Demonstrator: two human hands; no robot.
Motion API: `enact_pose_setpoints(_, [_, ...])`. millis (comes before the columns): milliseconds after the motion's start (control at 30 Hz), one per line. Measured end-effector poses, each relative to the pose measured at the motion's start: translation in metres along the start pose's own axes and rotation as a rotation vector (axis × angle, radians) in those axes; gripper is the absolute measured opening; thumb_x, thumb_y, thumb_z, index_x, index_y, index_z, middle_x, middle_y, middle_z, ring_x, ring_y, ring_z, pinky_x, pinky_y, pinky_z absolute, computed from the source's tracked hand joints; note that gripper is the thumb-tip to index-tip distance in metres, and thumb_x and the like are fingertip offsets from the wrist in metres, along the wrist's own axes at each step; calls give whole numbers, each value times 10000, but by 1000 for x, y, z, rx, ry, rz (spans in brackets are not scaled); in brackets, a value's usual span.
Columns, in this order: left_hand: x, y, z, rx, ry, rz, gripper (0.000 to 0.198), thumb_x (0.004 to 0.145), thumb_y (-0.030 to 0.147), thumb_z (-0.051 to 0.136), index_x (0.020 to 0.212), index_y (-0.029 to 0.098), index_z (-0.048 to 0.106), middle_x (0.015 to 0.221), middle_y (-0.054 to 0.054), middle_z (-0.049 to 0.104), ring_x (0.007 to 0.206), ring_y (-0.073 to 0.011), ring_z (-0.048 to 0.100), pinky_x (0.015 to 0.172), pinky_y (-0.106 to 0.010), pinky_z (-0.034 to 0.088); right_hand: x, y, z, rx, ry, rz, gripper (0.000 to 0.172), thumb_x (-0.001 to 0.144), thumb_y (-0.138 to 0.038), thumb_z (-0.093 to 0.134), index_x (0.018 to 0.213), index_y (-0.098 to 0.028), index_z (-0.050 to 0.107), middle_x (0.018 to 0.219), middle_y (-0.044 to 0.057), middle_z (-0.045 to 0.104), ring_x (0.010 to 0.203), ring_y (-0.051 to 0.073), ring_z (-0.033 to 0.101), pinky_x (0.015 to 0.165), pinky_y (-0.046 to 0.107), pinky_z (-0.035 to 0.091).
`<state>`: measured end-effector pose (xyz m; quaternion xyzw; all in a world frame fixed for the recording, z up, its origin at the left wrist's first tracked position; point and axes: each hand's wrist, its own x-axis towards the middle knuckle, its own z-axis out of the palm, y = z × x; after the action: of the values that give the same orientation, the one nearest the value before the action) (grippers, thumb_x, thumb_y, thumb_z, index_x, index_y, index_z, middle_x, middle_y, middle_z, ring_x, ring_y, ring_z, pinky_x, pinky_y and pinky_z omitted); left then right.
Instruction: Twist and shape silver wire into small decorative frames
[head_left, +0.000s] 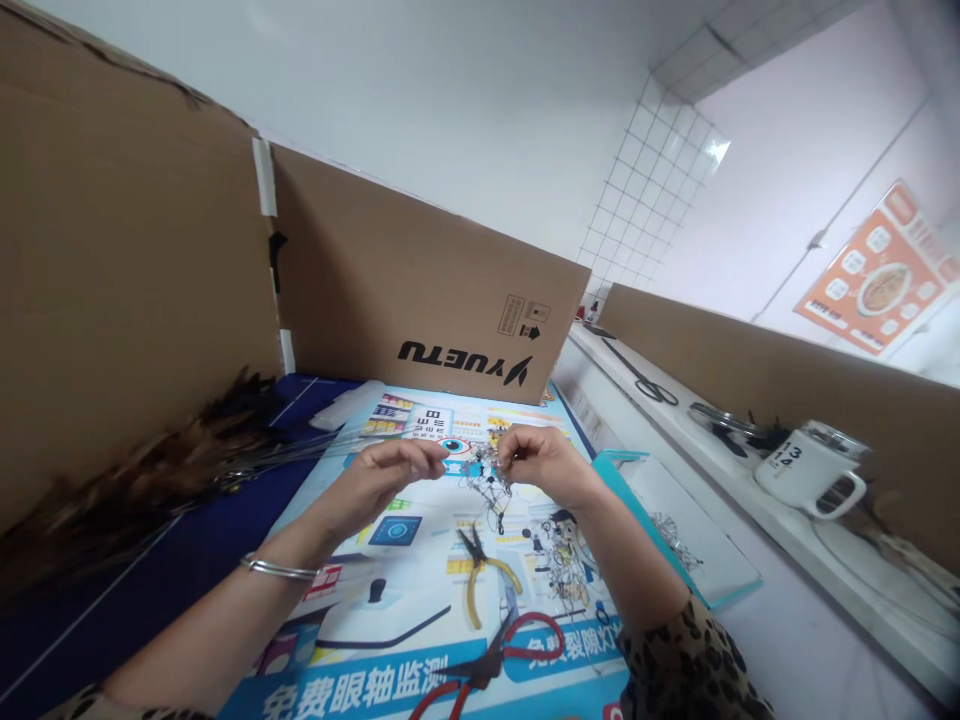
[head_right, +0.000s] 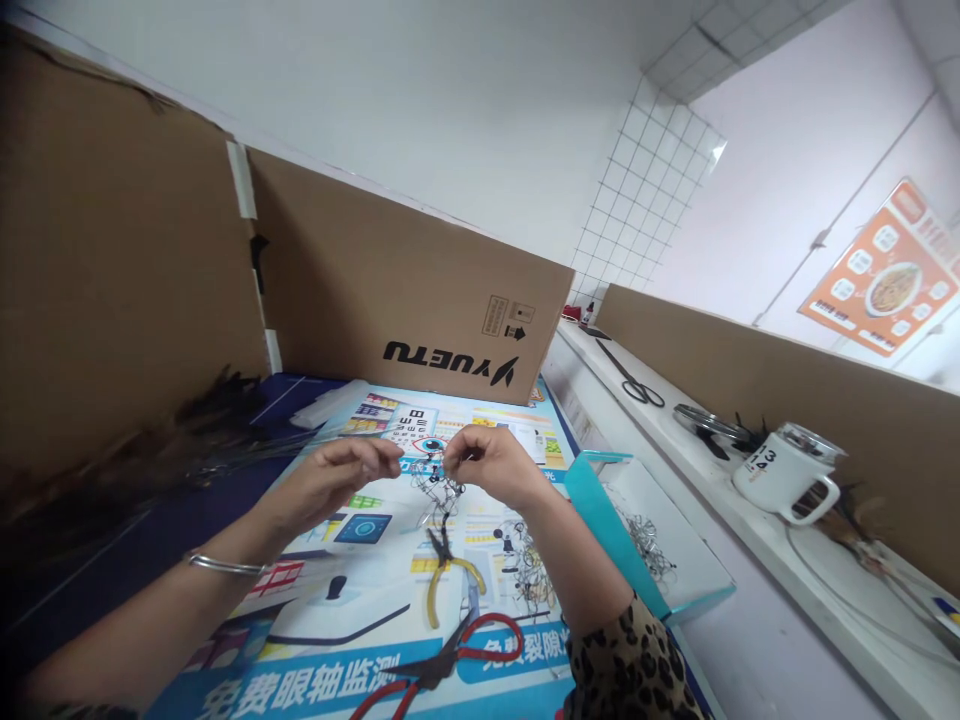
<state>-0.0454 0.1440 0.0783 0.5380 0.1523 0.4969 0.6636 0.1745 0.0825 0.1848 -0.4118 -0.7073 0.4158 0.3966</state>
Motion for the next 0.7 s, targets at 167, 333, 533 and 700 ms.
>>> enact_pose_setpoints(167, [-6,-21,34,-298,-4,-132,237,714,153,640,946,199,623,1114,-76,596,1021,-216,544,864,-373,434,0,-10,5,56,-41,1,86,585,-83,620,631,-147,586,640,-24,557,580,85,497,551,209,412])
enact_pose_setpoints(333, [-17,-19,55,-468,-133,-264,296,734,128,641,1019,188,587,1034,-78,594,948,-212,571,820,-366,447,1,-14,11,106,-89,12,84,593,-91,643,628,-146,591,663,-17,554,604,89,495,572,218,412])
enact_pose_setpoints(533, [-19,-15,58,-434,-87,-266,174,726,157,676,885,166,605,838,-28,605,714,-120,561,692,-269,448,2,-14,12,129,-97,9,88,597,-87,636,636,-153,592,664,-19,553,602,93,496,559,221,417])
enact_pose_setpoints(700, [-18,-19,61,-366,-46,-237,133,730,222,678,771,144,579,711,-8,583,634,-106,533,619,-243,424,-1,-10,11,153,-86,6,94,609,-75,616,644,-159,595,656,-20,551,598,92,495,559,223,417])
